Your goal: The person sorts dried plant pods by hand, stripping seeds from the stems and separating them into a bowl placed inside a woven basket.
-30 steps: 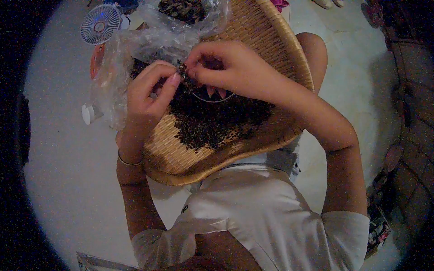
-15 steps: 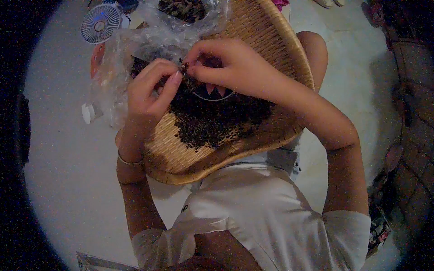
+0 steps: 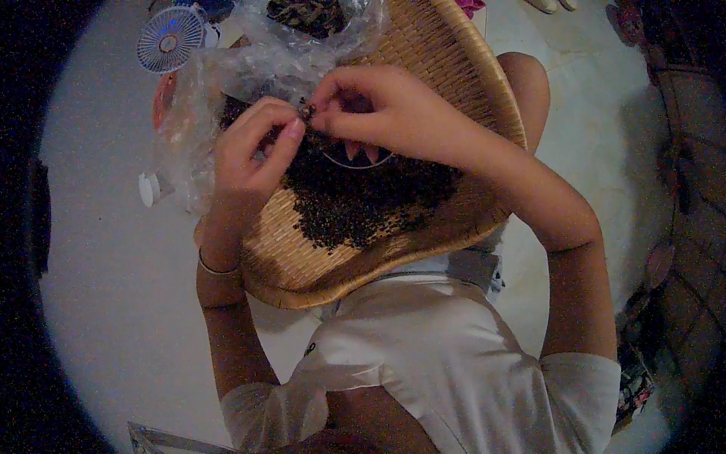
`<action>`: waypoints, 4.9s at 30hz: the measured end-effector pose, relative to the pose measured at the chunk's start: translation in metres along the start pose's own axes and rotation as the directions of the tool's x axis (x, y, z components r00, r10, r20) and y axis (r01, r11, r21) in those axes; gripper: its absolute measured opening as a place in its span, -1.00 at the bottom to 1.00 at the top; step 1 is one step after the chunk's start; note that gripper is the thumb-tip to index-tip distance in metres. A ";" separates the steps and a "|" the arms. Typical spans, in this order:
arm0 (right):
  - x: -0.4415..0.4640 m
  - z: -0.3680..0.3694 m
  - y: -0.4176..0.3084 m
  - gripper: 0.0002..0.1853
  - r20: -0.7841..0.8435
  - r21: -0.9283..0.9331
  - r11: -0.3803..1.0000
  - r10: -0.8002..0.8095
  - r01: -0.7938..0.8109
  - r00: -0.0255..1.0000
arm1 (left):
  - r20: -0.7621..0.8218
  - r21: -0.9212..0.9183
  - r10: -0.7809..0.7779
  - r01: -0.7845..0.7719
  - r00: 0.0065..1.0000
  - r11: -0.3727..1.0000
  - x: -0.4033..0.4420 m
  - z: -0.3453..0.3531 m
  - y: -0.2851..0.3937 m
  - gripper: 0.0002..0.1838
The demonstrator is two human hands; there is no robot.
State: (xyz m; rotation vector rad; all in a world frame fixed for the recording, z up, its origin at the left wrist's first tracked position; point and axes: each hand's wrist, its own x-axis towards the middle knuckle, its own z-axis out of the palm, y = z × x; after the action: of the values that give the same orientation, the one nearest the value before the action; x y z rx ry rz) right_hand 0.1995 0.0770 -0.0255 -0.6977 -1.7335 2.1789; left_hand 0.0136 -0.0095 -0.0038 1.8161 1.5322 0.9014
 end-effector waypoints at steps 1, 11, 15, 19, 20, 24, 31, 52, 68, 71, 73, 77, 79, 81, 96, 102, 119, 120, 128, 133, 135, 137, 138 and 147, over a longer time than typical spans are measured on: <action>0.000 0.000 0.000 -0.81 0.000 0.000 1.000 0.000 0.000 1.000 | 0.001 0.000 0.000 0.000 1.000 1.000 0.000 0.000 0.000 -0.94; 0.001 -0.001 0.002 -0.85 0.003 -0.006 1.000 -0.019 0.019 1.000 | 0.013 -0.025 -0.003 0.003 1.000 1.000 -0.001 0.002 -0.001 -0.94; 0.001 0.000 0.003 -0.83 -0.006 0.006 1.000 -0.025 0.025 1.000 | 0.000 -0.012 0.018 -0.018 1.000 1.000 0.000 0.001 -0.001 -0.93; 0.001 -0.001 0.003 -0.83 0.014 0.000 1.000 0.003 -0.003 1.000 | 0.017 -0.017 -0.003 0.004 1.000 1.000 0.000 0.001 0.000 -0.93; 0.002 -0.001 0.004 -0.83 0.011 0.004 1.000 -0.007 0.006 1.000 | 0.021 -0.012 -0.012 0.012 1.000 1.000 0.000 0.001 0.001 -0.92; 0.001 -0.001 0.004 -0.84 0.014 0.002 1.000 -0.021 0.021 1.000 | 0.024 -0.008 -0.013 0.013 1.000 1.000 0.000 0.001 0.001 -0.92; 0.000 -0.001 0.000 -0.79 -0.024 0.026 0.999 0.020 -0.019 1.000 | -0.016 0.005 0.028 -0.028 0.999 1.000 0.000 0.001 -0.002 -0.93; -0.003 -0.002 -0.005 -0.83 -0.066 -0.164 0.986 -0.032 0.021 0.997 | 0.017 0.018 -0.048 0.048 0.999 0.999 0.002 -0.002 -0.002 -0.92; 0.000 -0.005 0.005 -0.87 -0.043 -0.340 0.922 -0.210 0.183 0.977 | 0.073 0.027 -0.127 0.125 0.989 0.992 0.001 -0.001 0.001 -0.89; -0.001 -0.003 0.000 -0.87 -0.049 -0.262 0.958 -0.134 0.117 0.990 | 0.054 0.040 -0.080 0.078 0.995 0.996 0.001 0.000 -0.003 -0.90; -0.001 -0.003 0.000 -0.87 -0.050 -0.197 0.978 -0.083 0.072 0.995 | 0.048 0.051 -0.055 0.052 0.997 0.997 0.000 0.000 -0.004 -0.90; -0.001 -0.003 0.001 -0.85 -0.045 -0.127 0.990 -0.071 0.065 0.996 | 0.020 0.037 -0.061 0.061 0.998 0.997 0.001 0.000 -0.001 -0.91; 0.000 -0.003 0.001 -0.85 -0.049 -0.131 0.989 -0.073 0.066 0.996 | 0.008 0.047 -0.053 0.053 0.999 0.998 0.001 0.000 0.000 -0.91; 0.000 -0.004 0.004 -0.85 -0.019 -0.205 0.970 -0.134 0.127 0.991 | 0.005 0.049 -0.056 0.056 0.998 0.997 0.001 0.000 -0.001 -0.92; -0.001 -0.005 -0.001 -0.78 -0.027 -0.238 0.961 -0.154 0.143 0.988 | -0.041 0.043 -0.009 0.011 0.999 0.999 0.001 0.001 -0.004 -0.94; -0.001 -0.003 0.001 -0.77 -0.059 -0.216 0.966 -0.155 0.139 0.986 | -0.064 0.118 0.020 -0.013 0.998 0.993 0.001 0.001 0.001 -0.92; 0.002 -0.004 0.007 -0.80 -0.032 -0.309 0.929 -0.224 0.204 0.974 | -0.107 0.440 0.313 -0.238 0.944 0.866 -0.001 0.007 0.000 -0.88; 0.002 -0.004 0.007 -0.81 -0.014 -0.357 0.909 -0.234 0.213 0.972 | -0.101 0.438 0.304 -0.232 0.947 0.869 -0.001 0.007 0.000 -0.88; -0.004 -0.005 -0.010 -0.83 -0.061 -0.207 0.978 -0.055 0.041 0.997 | -0.135 0.206 0.151 -0.122 0.979 0.971 -0.001 0.002 -0.002 -0.91; 0.000 -0.004 0.002 -0.83 -0.014 -0.176 0.959 -0.229 0.223 0.973 | -0.119 0.140 0.091 -0.074 0.989 0.987 0.001 0.001 -0.001 -0.93; -0.001 -0.004 -0.003 -0.82 0.019 -0.241 0.955 -0.175 0.175 0.984 | -0.109 0.076 0.037 -0.028 0.993 0.997 0.001 0.001 -0.002 -0.95; 0.000 -0.004 0.002 -0.83 0.000 -0.234 0.950 -0.215 0.209 0.977 | -0.093 0.054 0.007 -0.002 0.996 0.999 0.002 0.001 -0.002 -0.95; 0.000 -0.004 0.003 -0.84 -0.019 -0.230 0.942 -0.256 0.245 0.967 | -0.078 0.033 -0.020 0.022 0.997 0.999 0.002 0.000 -0.002 -0.96; -0.002 -0.006 -0.005 -0.84 0.064 -0.046 0.996 0.081 -0.078 0.995 | -0.130 -0.012 -0.036 0.035 0.991 0.999 0.002 0.002 -0.003 -0.95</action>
State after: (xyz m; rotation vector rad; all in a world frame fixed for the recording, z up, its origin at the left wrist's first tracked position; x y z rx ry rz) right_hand 0.2039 0.0818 -0.0209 -0.7248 -1.8210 2.2466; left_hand 0.0136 -0.0071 -0.0065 1.7474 1.6320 1.0254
